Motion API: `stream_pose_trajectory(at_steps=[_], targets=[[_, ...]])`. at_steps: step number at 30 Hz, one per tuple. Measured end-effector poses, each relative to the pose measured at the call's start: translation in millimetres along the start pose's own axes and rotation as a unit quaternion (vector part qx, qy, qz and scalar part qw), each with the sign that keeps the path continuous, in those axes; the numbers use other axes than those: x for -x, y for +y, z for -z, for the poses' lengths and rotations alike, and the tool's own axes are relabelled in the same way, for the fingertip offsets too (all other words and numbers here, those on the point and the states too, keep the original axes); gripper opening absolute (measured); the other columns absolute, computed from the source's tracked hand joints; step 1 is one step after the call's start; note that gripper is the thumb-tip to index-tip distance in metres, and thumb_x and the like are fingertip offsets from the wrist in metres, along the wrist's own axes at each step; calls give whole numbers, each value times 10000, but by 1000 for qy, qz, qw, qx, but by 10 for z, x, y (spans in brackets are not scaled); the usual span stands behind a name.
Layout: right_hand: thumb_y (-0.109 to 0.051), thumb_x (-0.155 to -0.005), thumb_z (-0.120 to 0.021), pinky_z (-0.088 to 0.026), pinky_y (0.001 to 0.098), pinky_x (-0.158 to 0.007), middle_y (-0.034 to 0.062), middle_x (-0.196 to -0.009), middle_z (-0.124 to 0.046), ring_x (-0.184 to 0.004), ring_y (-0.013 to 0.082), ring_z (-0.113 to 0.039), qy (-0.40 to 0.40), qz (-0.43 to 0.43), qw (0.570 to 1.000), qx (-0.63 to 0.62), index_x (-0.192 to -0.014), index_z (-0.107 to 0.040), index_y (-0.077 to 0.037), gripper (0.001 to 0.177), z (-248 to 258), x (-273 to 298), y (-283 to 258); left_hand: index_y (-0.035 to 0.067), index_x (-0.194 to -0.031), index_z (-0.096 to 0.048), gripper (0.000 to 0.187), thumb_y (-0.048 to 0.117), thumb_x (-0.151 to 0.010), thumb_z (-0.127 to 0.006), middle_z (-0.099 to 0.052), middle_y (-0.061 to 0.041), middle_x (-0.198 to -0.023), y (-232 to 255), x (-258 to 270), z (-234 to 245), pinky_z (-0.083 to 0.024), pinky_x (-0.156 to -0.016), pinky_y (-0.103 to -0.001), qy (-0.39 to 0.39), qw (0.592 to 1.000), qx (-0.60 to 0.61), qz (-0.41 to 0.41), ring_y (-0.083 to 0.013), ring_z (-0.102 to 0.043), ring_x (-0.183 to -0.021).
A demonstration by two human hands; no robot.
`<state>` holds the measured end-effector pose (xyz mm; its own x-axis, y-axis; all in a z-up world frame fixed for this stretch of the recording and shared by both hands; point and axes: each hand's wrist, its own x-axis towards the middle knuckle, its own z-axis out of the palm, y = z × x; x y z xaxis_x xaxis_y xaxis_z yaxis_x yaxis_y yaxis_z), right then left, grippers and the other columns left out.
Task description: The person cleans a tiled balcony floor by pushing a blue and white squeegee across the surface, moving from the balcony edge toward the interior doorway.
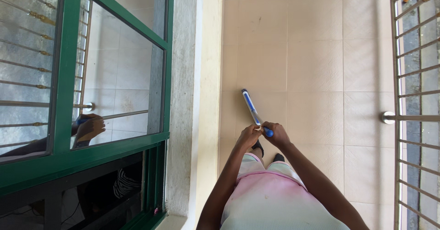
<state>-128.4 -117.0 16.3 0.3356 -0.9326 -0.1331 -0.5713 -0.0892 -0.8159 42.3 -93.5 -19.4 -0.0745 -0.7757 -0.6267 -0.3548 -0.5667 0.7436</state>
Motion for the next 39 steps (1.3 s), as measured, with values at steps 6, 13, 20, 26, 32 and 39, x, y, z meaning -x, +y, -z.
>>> stream_pose_trajectory(at_steps=[6, 13, 20, 26, 32, 39], targets=[[-206, -854, -702, -569, 447, -661, 193, -779, -722, -723, 397, -716, 80, -33, 996, 26, -915, -716, -63, 156, 225, 16, 344, -13, -1326, -610, 560, 370, -926, -693, -749, -157, -1066, -35, -203, 164, -579, -782, -351, -9, 1000, -2, 29, -229, -729, -909], [-194, -890, -722, -560, 439, -595, 216, -696, -683, -635, 380, -703, 215, -95, 969, 77, -904, -738, -43, 153, 482, -75, 773, -7, -1331, -615, 555, 374, -934, -690, -745, -176, -1116, 43, -187, 278, -571, -812, -330, -24, 999, -23, 17, -219, -730, -963], [-195, -891, -715, -569, 409, -608, 204, -732, -709, -643, 336, -740, 216, -80, 973, 9, -920, -751, -42, 160, 476, -356, 465, -31, -1310, -621, 540, 359, -943, -695, -748, -162, -1135, 48, -152, 378, -566, -846, -307, -15, 1000, 22, 0, -174, -716, -1008], [-207, -843, -726, -576, 407, -667, 208, -784, -733, -698, 346, -744, 98, -40, 994, -37, -985, -743, -35, 223, 504, -693, 15, -26, -1316, -601, 546, 343, -928, -703, -739, -149, -1103, 72, -270, 276, -563, -823, -322, -22, 998, 44, 25, -199, -711, -952], [-225, -880, -727, -573, 406, -711, 198, -842, -745, -756, 361, -737, 27, -21, 998, -55, -991, -747, -35, 221, 415, -1111, -87, -28, -1296, -634, 543, 358, -920, -706, -751, -151, -1019, 284, -449, 291, -544, -797, -296, 41, 999, 14, 2, -185, -710, -906], [-208, -862, -709, -574, 426, -731, 201, -884, -748, -799, 383, -727, 62, -13, 998, -17, -986, -751, -50, 205, 736, -1274, 448, -34, -1323, -613, 563, 367, -934, -687, -744, -212, -970, 828, -647, 127, -542, -702, -337, -1, 1000, 14, 15, -230, -677, -771]])
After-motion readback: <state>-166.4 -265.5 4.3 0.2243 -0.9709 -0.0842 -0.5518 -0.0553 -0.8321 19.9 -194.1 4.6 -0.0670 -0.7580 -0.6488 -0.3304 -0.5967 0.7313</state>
